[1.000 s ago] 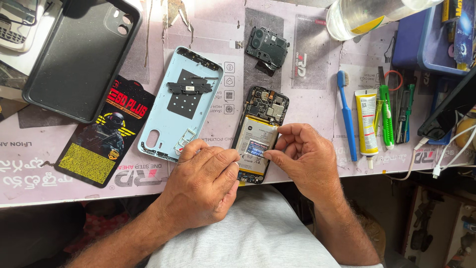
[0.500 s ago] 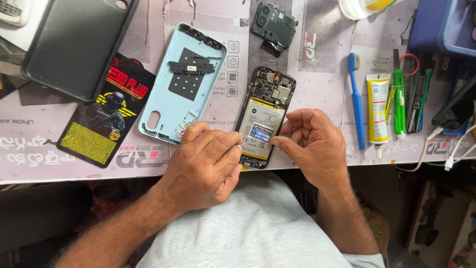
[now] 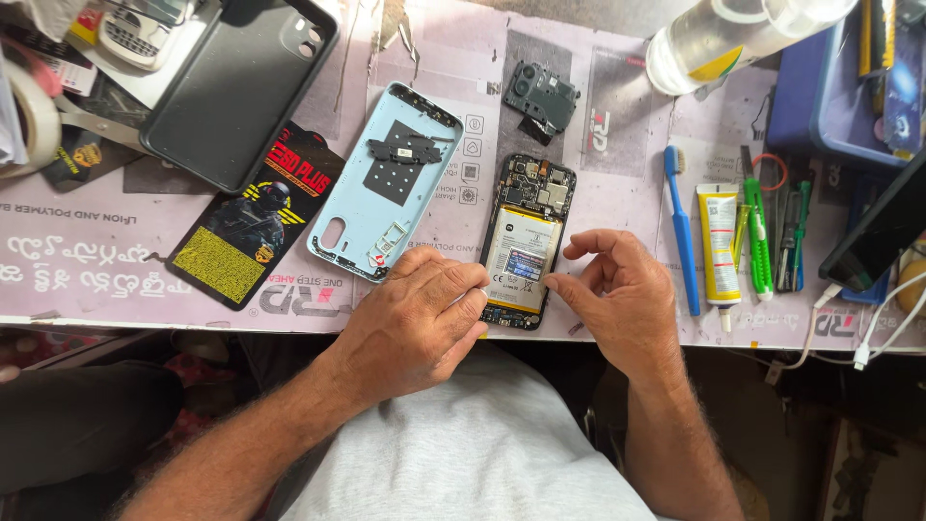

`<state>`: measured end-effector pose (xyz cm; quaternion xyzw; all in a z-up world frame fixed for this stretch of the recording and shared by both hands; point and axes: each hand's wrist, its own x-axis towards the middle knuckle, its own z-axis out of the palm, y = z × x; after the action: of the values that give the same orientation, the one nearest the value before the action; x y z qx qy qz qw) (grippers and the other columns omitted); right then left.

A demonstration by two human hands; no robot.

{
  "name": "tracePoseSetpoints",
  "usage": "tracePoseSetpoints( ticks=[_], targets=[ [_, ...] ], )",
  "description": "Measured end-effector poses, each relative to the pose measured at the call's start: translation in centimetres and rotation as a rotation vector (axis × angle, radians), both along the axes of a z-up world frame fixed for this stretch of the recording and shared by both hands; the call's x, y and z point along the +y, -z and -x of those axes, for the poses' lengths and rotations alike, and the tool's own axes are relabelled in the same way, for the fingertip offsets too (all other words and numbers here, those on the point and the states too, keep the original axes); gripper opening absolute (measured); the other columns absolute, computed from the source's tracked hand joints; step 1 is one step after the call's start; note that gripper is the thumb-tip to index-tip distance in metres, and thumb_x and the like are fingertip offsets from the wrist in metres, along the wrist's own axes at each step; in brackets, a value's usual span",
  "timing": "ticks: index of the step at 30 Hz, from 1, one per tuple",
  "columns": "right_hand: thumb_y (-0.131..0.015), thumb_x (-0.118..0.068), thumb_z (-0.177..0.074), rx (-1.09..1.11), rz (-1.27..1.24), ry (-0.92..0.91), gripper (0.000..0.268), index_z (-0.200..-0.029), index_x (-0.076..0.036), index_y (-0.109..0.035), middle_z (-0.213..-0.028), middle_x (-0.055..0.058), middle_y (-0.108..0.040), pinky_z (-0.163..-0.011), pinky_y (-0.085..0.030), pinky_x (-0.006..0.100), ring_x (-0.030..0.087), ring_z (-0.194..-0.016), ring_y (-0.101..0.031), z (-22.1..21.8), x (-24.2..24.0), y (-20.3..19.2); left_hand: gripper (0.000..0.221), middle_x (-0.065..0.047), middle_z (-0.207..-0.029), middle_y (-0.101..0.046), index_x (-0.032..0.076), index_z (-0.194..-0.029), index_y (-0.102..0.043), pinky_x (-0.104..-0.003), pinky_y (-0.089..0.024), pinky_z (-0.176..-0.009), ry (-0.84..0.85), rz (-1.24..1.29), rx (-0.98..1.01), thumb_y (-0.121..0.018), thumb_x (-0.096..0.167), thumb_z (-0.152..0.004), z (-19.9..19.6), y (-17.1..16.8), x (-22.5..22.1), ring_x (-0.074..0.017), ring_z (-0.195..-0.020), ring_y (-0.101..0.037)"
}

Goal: The person disassembles a phone, removes an internal component, wipes a battery with a brush, and places the battery into the phone chassis.

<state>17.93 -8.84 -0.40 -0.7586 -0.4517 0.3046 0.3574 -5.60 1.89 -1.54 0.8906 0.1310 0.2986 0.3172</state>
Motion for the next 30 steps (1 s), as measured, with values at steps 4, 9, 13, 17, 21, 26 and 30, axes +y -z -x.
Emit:
tracePoseSetpoints(
  ticks=[4, 9, 13, 17, 21, 26, 30],
  targets=[
    [-0.085, -0.002, -0.079, 0.012, -0.019, 0.002, 0.038, -0.112, -0.001, -0.066, -0.098, 0.002, -0.069, -0.048, -0.046, 0.016, 0.0, -0.061, -0.052, -0.1, -0.1, 0.2, 0.033, -0.013, -0.114, -0.066, -0.003, -0.103, -0.07, -0.044, -0.047, -0.1, 0.0, -0.005, 0.0, -0.084, 0.01, -0.076, 0.1, -0.1, -0.1, -0.0259, -0.105, -0.066],
    [-0.086, -0.001, -0.08, 0.003, -0.008, 0.01, 0.036, -0.111, -0.001, -0.068, -0.092, 0.003, -0.07, -0.048, -0.044, 0.017, 0.001, -0.061, -0.051, -0.3, -0.4, 0.5, 0.033, -0.013, -0.112, -0.066, -0.003, -0.102, -0.07, -0.045, -0.046, -0.102, -0.004, 0.009, -0.013, -0.084, 0.01, -0.075, 0.2, -0.1, -0.2, -0.0262, -0.103, -0.065],
    [-0.082, 0.002, -0.081, 0.08, -0.079, 0.006, 0.035, -0.113, 0.002, -0.066, -0.099, 0.004, -0.069, -0.051, -0.049, 0.017, 0.001, -0.067, -0.055, -0.4, -0.4, 1.1, 0.027, -0.012, -0.114, -0.067, -0.002, -0.099, -0.071, -0.044, -0.047, -0.101, -0.008, 0.002, -0.018, -0.083, 0.011, -0.079, 0.4, 0.2, -0.4, -0.0252, -0.103, -0.065],
    [-0.081, 0.004, -0.08, 0.133, -0.031, 0.084, 0.034, -0.11, 0.005, -0.064, -0.093, 0.006, -0.068, -0.047, -0.05, 0.018, 0.002, -0.063, -0.056, 0.1, -0.4, 1.0, 0.028, -0.013, -0.115, -0.067, -0.003, -0.102, -0.071, -0.043, -0.046, -0.101, -0.024, -0.019, -0.051, -0.081, 0.013, -0.081, 0.9, 0.1, -0.4, -0.0264, -0.105, -0.066],
    [-0.078, 0.005, -0.084, 0.169, -0.076, 0.091, 0.032, -0.113, 0.005, -0.065, -0.097, 0.006, -0.07, -0.051, -0.051, 0.018, 0.002, -0.067, -0.058, 0.3, -0.4, 1.3, 0.025, -0.013, -0.112, -0.067, -0.003, -0.099, -0.07, -0.042, -0.049, -0.098, -0.034, -0.003, -0.129, -0.079, 0.012, -0.081, 1.3, 0.1, -0.4, -0.0253, -0.102, -0.067],
    [-0.078, 0.003, -0.089, 0.123, -0.084, 0.096, 0.026, -0.111, 0.005, -0.065, -0.09, 0.005, -0.069, -0.052, -0.048, 0.018, 0.003, -0.066, -0.057, -0.2, -0.3, 1.7, 0.025, -0.006, -0.076, -0.054, 0.006, -0.068, -0.055, -0.039, -0.048, -0.061, -0.063, -0.005, -0.225, -0.078, 0.004, -0.079, 1.7, 0.6, -0.4, -0.0212, -0.066, -0.058],
    [-0.076, 0.0, -0.092, 0.112, -0.056, 0.169, 0.019, -0.109, 0.003, -0.067, -0.081, 0.002, -0.067, -0.05, -0.047, 0.018, 0.003, -0.063, -0.057, -0.2, -0.8, 2.1, 0.026, -0.004, -0.065, -0.046, 0.008, -0.062, -0.046, -0.037, -0.044, -0.05, -0.09, -0.023, -0.275, -0.07, -0.002, -0.067, 1.5, 1.1, -0.5, -0.0215, -0.055, -0.052]
  ],
)
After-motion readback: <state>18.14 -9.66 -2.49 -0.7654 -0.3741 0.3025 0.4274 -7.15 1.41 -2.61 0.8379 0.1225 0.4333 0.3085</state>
